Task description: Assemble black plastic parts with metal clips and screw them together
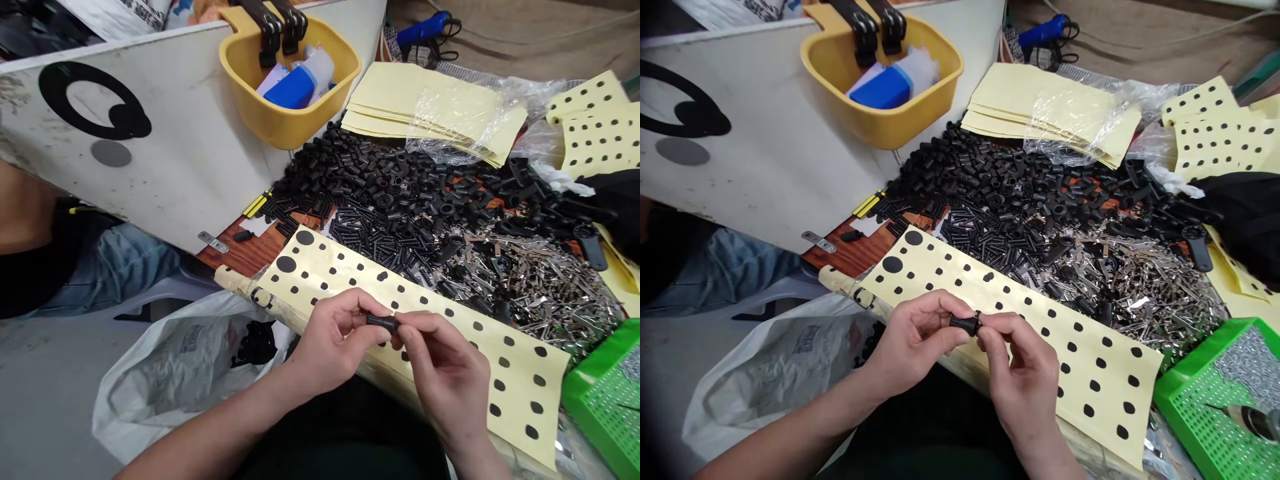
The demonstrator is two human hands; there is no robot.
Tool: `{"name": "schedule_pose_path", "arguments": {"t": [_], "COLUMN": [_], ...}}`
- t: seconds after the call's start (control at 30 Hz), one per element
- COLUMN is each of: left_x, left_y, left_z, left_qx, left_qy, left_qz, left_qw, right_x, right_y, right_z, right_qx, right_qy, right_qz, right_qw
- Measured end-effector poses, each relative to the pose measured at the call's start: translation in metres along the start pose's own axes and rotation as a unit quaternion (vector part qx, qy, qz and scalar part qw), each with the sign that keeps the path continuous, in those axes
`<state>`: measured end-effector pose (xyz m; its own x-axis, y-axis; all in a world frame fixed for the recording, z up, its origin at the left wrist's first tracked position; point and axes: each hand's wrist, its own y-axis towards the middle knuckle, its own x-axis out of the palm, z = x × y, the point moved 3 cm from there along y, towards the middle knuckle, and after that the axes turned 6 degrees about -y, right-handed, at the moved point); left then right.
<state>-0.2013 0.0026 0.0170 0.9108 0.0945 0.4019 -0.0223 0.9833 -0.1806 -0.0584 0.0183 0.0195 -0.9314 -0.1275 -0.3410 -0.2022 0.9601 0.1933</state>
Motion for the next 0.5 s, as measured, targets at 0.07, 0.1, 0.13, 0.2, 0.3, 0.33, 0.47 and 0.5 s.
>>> {"name": "schedule_pose_path", "arguments": {"t": [0.07,0.1,0.13,0.2,0.3,0.33,0.47,0.5], "left_x": [0.0,0.0,0.0,-0.001,-0.002,-0.002,-0.002,-0.002], "left_y": [-0.001,-0.001,-0.002,-0.003,-0.003,-0.003,-0.002,-0.002], "left_z": [0.0,0.0,-0.001,-0.001,-0.001,-0.001,-0.001,-0.001], "left_qx": [0.012,0.019,0.026,0.045,0.067,0.067,0.034,0.023], "left_qy": [0.014,0.025,0.038,0.065,0.092,0.095,0.071,0.061], "left_qz": [-0.001,0.004,0.008,0.013,0.003,-0.001,-0.019,-0.02], "left_qw": [1.0,1.0,0.999,0.997,0.993,0.993,0.997,0.998], "right_x": [-0.001,-0.001,-0.001,-0.001,-0.001,-0.001,-0.002,-0.002], "right_y": [0.003,0.004,0.005,0.005,0.004,0.003,0.001,0.001], "right_z": [0.004,0.006,0.007,0.009,0.009,0.008,-0.001,-0.004], "right_qx": [0.076,0.11,0.136,0.169,0.162,0.142,-0.025,-0.08], "right_qy": [0.051,0.068,0.079,0.082,0.066,0.051,-0.069,-0.104], "right_qz": [-0.018,-0.038,-0.062,-0.113,-0.136,-0.125,-0.041,-0.027], "right_qw": [0.996,0.991,0.986,0.976,0.975,0.981,0.996,0.991]}}
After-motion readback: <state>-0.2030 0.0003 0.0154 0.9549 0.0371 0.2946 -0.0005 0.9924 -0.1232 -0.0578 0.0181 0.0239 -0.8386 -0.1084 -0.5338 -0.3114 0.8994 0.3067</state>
